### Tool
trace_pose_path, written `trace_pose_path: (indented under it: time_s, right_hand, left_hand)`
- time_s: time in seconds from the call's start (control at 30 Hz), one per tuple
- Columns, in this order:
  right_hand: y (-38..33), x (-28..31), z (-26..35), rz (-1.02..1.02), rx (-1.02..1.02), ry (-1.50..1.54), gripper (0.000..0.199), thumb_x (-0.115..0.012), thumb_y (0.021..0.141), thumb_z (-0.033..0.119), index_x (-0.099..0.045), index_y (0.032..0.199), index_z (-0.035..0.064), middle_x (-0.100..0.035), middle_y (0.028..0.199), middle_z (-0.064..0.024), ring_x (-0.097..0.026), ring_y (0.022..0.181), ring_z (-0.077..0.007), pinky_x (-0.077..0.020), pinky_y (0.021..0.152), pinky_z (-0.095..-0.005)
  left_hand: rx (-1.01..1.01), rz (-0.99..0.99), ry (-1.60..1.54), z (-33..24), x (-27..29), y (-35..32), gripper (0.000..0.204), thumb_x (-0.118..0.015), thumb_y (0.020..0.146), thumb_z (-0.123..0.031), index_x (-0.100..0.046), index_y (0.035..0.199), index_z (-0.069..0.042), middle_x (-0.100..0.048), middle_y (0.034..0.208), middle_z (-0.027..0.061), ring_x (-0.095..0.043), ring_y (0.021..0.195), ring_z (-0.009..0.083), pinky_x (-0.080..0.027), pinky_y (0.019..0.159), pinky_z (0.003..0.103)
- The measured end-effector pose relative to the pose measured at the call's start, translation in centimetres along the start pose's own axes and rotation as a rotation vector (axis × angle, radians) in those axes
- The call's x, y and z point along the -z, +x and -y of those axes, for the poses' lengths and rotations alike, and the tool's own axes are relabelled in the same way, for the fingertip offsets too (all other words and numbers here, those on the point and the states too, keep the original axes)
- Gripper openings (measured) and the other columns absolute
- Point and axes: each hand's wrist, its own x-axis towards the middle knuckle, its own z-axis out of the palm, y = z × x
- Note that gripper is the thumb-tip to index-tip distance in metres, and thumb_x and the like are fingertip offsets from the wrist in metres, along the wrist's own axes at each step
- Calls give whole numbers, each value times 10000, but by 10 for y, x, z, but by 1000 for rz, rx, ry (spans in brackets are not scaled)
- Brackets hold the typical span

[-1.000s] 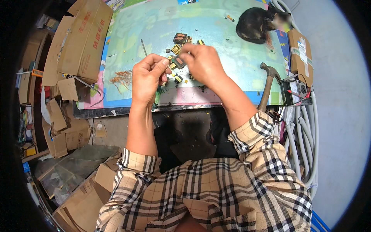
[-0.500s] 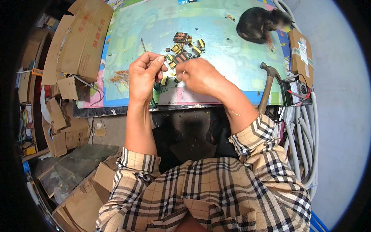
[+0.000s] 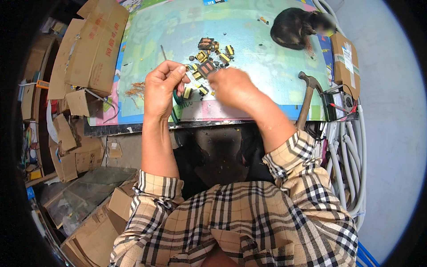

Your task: The person sits at a cluttered workbench and disassembles small electronic components, likely transformers, by hand. They separate the copper windings from the laminated cores and place the parts on the table. A cat is present on the table and briefly interacts with the copper wire.

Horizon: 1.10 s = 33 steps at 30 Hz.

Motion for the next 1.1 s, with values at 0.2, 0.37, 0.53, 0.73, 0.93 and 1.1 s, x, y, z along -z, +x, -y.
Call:
trace_pose_path:
  time_s: [0.2, 0.37, 0.53, 0.73, 0.93, 1.1]
  right_hand:
    - [-26, 4, 46, -32, 236, 43, 153, -579, 855, 213, -639, 836, 74, -635, 787, -160, -631, 730, -369, -498, 649, -465]
    - [-6, 5, 28, -654, 117, 233, 169, -640, 849, 225, -643, 838, 56, -620, 791, -126, -619, 718, -340, -487, 610, -430]
    - [10, -7, 10, -500, 147, 743, 170, -619, 863, 146, -682, 956, 18, -650, 802, -97, -615, 696, -187, -488, 644, -298]
    - [8, 6, 7, -246, -17, 880, 182, -632, 865, 146, -684, 912, -22, -655, 713, -46, -594, 665, -84, -477, 627, -254]
    - [6, 4, 12, -243, -17, 830, 167, -636, 852, 134, -689, 900, -17, -655, 700, -52, -602, 640, -95, -481, 612, -250]
    - [4, 1, 17, -297, -27, 811, 150, -637, 846, 120, -680, 881, -20, -650, 690, -56, -599, 618, -95, -474, 581, -252]
  left_hand:
    - [-149, -265, 261, 9, 0, 5, 102, -607, 900, -88, -635, 837, -12, -615, 682, 17, -490, 551, 44, -375, 474, 198]
    - [-114, -149, 214, 2, -2, 4, 96, -607, 896, -77, -646, 851, -2, -620, 682, 16, -500, 554, 45, -393, 489, 202]
    - [-94, -17, 213, 4, -10, 2, 105, -593, 910, -87, -641, 867, -5, -608, 693, 15, -483, 549, 43, -372, 479, 195]
    - [-43, 19, 139, 7, -9, 0, 85, -595, 895, -58, -632, 884, 18, -616, 700, 25, -518, 574, 52, -420, 506, 203]
    - [-47, -1, 154, 10, -8, -5, 69, -586, 888, -34, -613, 885, 29, -610, 700, 14, -519, 602, 50, -427, 531, 211]
    - [-82, -28, 322, 13, -8, -8, 63, -589, 881, -34, -613, 896, 22, -606, 714, 11, -507, 595, 50, -420, 535, 221]
